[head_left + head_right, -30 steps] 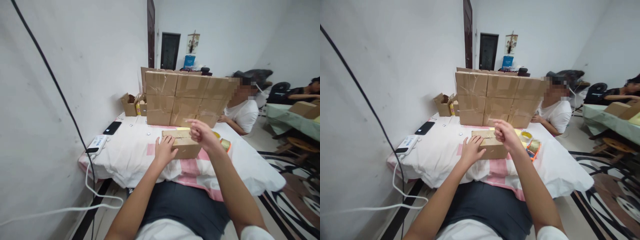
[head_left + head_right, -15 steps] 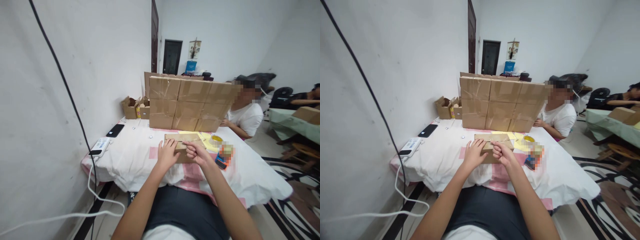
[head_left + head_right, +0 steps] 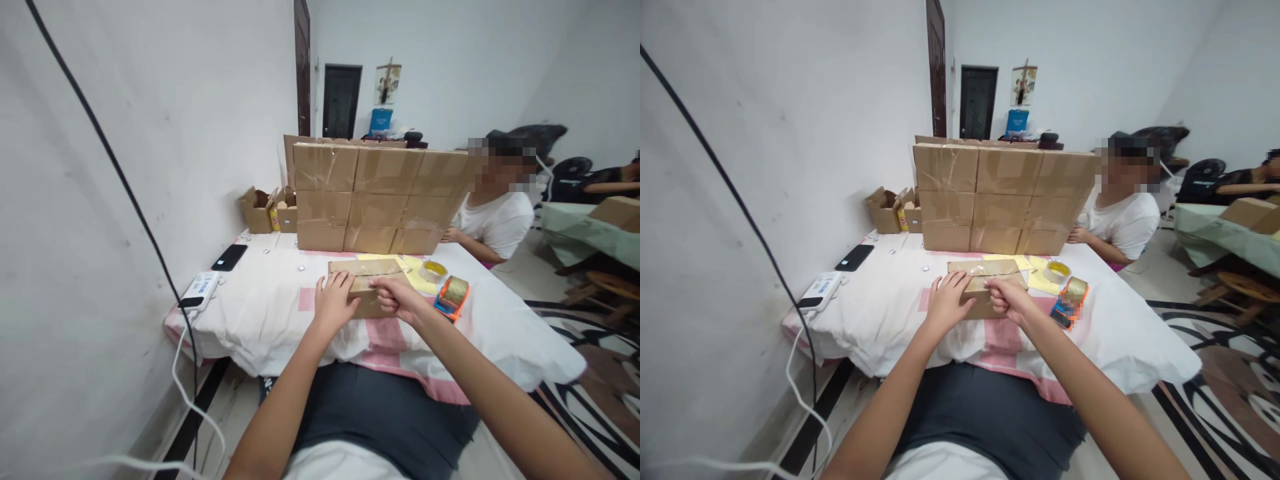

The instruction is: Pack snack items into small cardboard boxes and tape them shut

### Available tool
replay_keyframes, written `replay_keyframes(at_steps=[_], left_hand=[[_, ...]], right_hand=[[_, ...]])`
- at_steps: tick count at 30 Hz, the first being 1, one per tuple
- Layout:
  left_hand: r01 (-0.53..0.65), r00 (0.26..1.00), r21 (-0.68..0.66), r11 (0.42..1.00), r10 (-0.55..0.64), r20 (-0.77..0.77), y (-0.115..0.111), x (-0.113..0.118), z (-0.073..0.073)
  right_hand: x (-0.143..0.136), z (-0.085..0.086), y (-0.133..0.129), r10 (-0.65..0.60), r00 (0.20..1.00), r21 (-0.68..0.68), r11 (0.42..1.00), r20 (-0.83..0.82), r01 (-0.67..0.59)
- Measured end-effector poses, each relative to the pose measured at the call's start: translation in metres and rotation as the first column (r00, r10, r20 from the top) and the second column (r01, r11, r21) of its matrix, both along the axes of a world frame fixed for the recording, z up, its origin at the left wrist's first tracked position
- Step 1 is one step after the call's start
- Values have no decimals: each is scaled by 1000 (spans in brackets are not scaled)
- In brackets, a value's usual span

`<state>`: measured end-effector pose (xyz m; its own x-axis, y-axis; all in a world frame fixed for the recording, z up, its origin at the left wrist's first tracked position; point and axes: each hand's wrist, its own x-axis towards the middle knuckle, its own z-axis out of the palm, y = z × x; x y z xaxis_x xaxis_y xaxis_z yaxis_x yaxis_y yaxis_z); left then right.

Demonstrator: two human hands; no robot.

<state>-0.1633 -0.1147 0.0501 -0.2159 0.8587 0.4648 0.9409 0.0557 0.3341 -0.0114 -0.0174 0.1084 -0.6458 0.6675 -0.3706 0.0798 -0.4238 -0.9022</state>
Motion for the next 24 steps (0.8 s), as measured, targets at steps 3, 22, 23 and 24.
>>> replay_keyframes(at_steps=[3, 22, 23, 24], left_hand=[[1, 1000, -3, 1000, -1, -1, 1, 0, 0], [5, 1000, 8, 1000, -5, -9, -1, 0, 1], [6, 1000, 8, 1000, -6, -7, -1, 0, 1], [6, 1000, 7, 1000, -6, -5, -1, 0, 1]], right_hand=[[1, -1, -5, -40, 999, 18, 999, 21, 39], [-17, 29, -2, -93, 977, 140, 983, -194, 121], [-16, 16, -1, -54, 991, 75, 995, -122, 64], [-15, 5, -1, -27, 996, 42, 999, -89, 31]])
